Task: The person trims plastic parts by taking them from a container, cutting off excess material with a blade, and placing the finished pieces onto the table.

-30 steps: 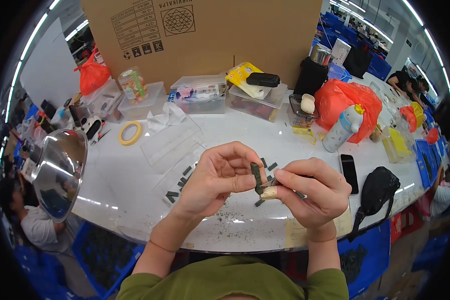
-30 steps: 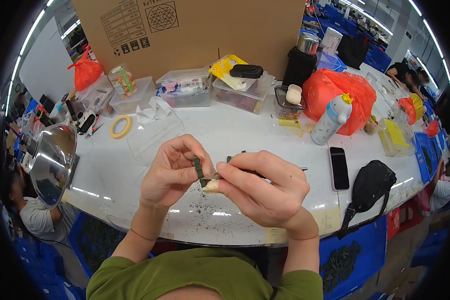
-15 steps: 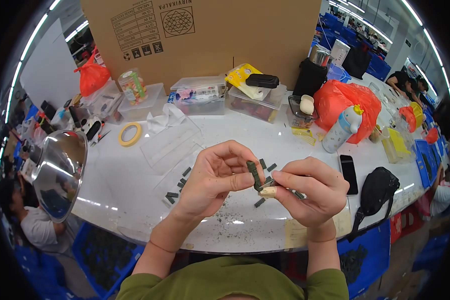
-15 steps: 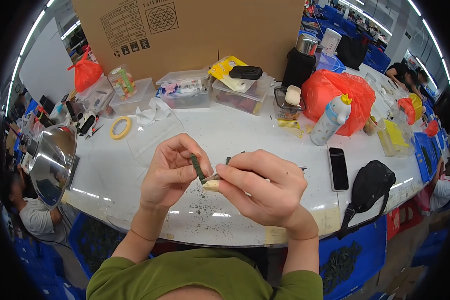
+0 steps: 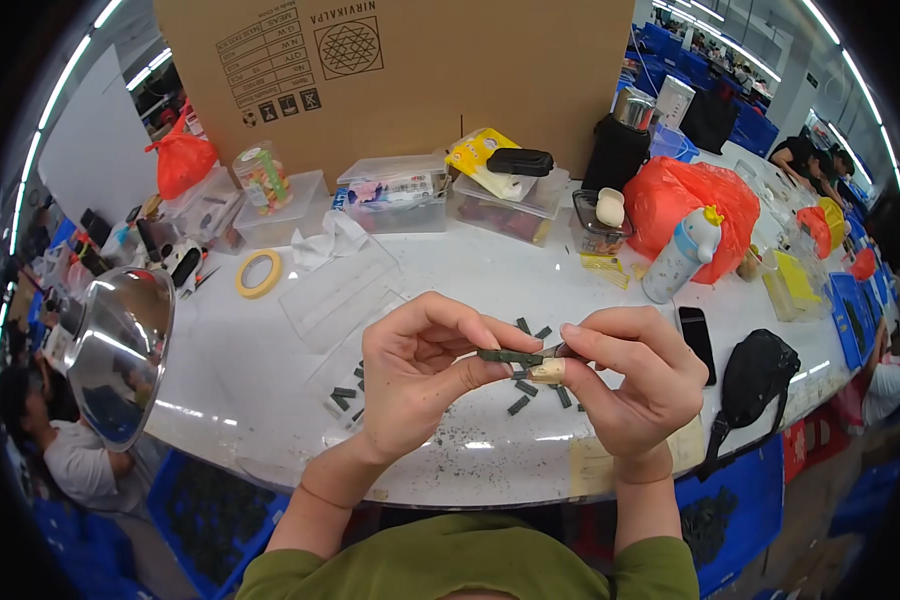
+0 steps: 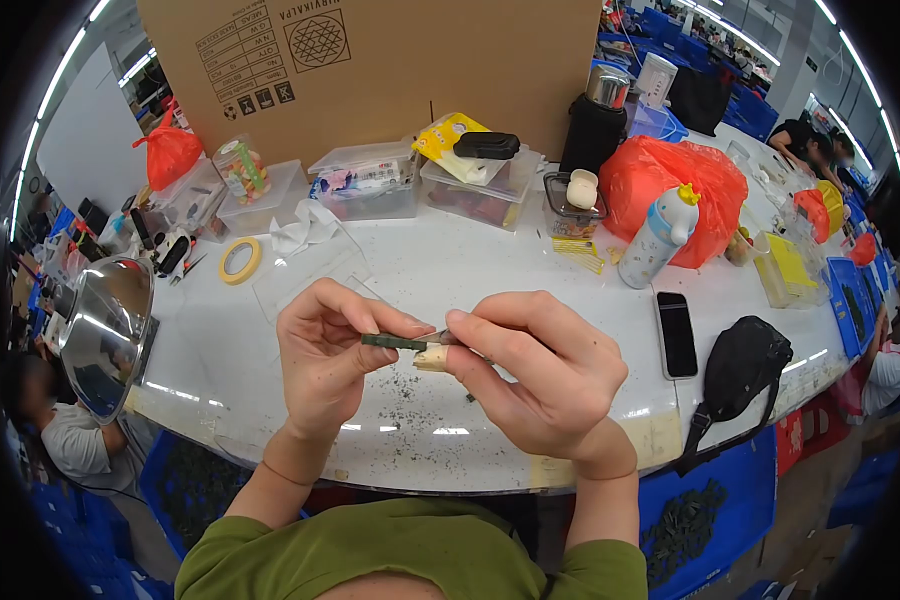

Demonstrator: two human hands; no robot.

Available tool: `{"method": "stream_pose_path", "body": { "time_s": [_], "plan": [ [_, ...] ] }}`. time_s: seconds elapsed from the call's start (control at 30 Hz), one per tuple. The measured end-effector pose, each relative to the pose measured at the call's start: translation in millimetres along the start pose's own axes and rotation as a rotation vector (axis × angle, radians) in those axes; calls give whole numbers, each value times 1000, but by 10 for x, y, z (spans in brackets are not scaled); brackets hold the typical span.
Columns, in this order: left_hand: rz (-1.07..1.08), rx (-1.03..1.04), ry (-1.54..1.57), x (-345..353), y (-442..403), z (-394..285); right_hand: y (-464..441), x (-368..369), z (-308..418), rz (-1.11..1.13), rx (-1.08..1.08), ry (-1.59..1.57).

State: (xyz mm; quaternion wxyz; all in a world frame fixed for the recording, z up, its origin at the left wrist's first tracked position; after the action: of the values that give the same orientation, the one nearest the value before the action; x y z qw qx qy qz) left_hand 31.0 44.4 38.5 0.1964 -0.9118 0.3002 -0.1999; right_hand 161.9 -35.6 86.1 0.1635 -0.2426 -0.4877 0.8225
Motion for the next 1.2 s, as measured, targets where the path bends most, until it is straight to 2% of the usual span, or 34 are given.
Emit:
{"method": "stream_pose_path", "body": {
  "time_s": [0.4,0.57,0.87,1.03,1.2],
  "plan": [
    [16,56,5,22,10,-42,23,-2,-7,-15,82,25],
    [21,75,-13,35,17,-62,5,0,13,24,-21,27],
    [34,42,-18,65,14,-10,-16,-21,-45,103,127,-24],
    [7,47,3,53,11,-28,-5,-47,-12,-1,32,40],
    [22,41,-6,54,9,-34,-8,-46,15,-9,12,60]
  ]
}}
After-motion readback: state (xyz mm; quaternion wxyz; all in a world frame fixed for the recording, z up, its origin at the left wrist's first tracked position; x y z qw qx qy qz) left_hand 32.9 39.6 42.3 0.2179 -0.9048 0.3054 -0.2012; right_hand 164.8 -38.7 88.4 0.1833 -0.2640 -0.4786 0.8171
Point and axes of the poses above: each hand's wrist, its own y-axis away from the middle knuckle, its own x-axis out of the palm, z = x × y, the point moved 8 cm from there along -y, towards the middle knuckle, and after that the axes turned 7 degrees about -y, right-handed, at the moved point
